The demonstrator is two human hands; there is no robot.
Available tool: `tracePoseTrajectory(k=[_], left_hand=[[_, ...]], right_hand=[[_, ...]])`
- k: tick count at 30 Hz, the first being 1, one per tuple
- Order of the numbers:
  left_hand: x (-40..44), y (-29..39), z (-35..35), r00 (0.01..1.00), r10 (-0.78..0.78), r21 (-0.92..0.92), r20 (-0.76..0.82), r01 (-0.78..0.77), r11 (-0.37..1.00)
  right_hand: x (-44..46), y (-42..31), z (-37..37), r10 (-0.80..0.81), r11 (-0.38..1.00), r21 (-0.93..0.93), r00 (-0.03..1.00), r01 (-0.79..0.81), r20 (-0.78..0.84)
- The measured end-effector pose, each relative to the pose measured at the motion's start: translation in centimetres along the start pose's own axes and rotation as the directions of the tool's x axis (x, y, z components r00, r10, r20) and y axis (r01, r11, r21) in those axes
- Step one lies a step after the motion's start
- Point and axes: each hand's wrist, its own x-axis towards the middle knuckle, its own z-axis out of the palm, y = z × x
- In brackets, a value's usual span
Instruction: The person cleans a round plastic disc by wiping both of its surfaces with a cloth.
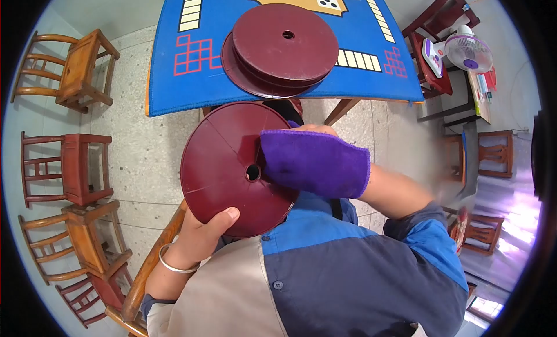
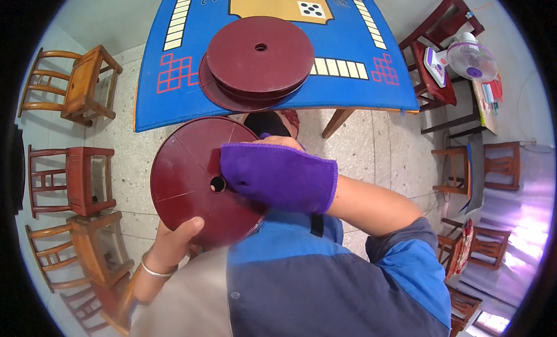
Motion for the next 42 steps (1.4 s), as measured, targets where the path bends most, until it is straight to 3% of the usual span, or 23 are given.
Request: tracePoseTrajectory(k=[2, 4, 6, 8, 10, 12, 14, 16, 18, 20, 23, 25, 27, 29, 31, 33, 37, 42], left_hand=[[-0.3, 0.1, -0.2, 1.000, 0.016, -0.002, -0.019, -0.016, 1.000], [-0.6, -0.1, -0.6, 0.998, 0.041, -0.029, -0.054, -0.042, 0.999], [-0.5, 0.1, -0.5, 0.999, 0.039, -0.080, -0.035, -0.042, 0.996], [-0.2, 0.0, -0.2, 0.999, 0.010, -0.104, -0.031, -0.013, 0.994], [0.3, -0.4, 0.1, 0.999, -0.042, -0.097, -0.034, 0.039, 0.994], [0.5, -0.7, 0.0, 0.998, 0.043, -0.060, -0.035, -0.045, 0.997], [0.2, -0.2, 0.0, 0.997, 0.060, -0.071, -0.053, -0.064, 0.995], [-0.4, 1.3, 0.2, 0.997, 0.004, -0.131, -0.078, -0.015, 0.991], [-0.1, 0.6, -0.2, 0.997, 0.041, -0.110, -0.066, -0.048, 0.993], [0.3, -0.4, -0.2, 0.997, 0.045, -0.100, -0.058, -0.051, 0.994], [0.6, -0.7, 0.1, 0.996, 0.026, -0.098, -0.083, -0.034, 0.995], [0.0, -0.2, 0.1, 0.991, 0.017, -0.098, -0.134, -0.030, 0.995], [-0.3, 0.2, 0.0, 0.985, 0.016, -0.107, -0.170, -0.035, 0.994], [-0.3, 0.3, -0.2, 0.979, 0.039, -0.142, -0.199, -0.068, 0.988], [-0.2, 0.1, -0.3, 0.972, 0.080, -0.199, -0.220, -0.124, 0.972], [-0.3, 0.0, -0.3, 0.959, 0.135, -0.194, -0.247, -0.186, 0.963], [-0.7, -0.3, -0.4, 0.959, 0.162, -0.192, -0.233, -0.209, 0.959], [-0.7, -0.4, -0.1, 0.953, 0.201, -0.181, -0.228, -0.244, 0.953]], right_hand=[[-0.5, 0.2, -0.2, 0.139, 0.970, 0.199, 0.990, -0.140, 0.017], [-0.6, 0.3, -1.4, 0.413, 0.879, 0.198, 0.900, -0.434, 0.138], [-0.5, 0.1, -1.8, 0.420, 0.898, 0.086, 0.898, -0.432, 0.133], [-0.5, -0.4, -1.0, 0.145, 0.982, -0.133, 0.988, -0.138, 0.049], [-0.1, -0.5, -0.5, 0.032, 0.997, -0.078, 0.998, -0.028, 0.055], [0.0, -0.9, -0.7, 0.027, 1.000, -0.001, 0.999, -0.027, 0.030], [-0.2, -1.3, -1.5, 0.139, 0.985, 0.100, 0.990, -0.138, -0.004], [-0.7, 0.0, -2.1, 0.268, 0.963, -0.036, 0.960, -0.265, 0.087], [-0.6, 0.1, -2.1, 0.257, 0.960, -0.137, 0.962, -0.244, 0.092], [-0.4, -1.3, -1.2, 0.099, 0.976, -0.198, 0.995, -0.093, 0.023], [1.0, -3.5, -0.6, 0.033, 0.900, -0.437, 0.996, 0.004, 0.077], [0.7, -1.7, -1.2, -0.018, 0.872, -0.488, 0.999, 0.033, 0.036], [1.2, -1.7, -3.1, -0.058, 0.726, -0.659, 0.973, 0.195, 0.225], [-0.1, 0.5, -2.2, -0.064, 0.945, -0.325, 0.997, 0.047, -0.042], [0.1, -0.1, -1.6, -0.039, 0.958, -0.288, 0.987, -0.007, -0.154], [0.9, -1.8, -1.4, -0.059, 0.801, -0.598, 0.991, -0.024, -0.119], [0.2, -2.7, 0.2, 0.169, 0.932, -0.278, 0.958, -0.231, -0.231], [-1.5, -1.8, 1.0, 0.288, 0.955, 0.128, 0.940, -0.268, -0.184]])
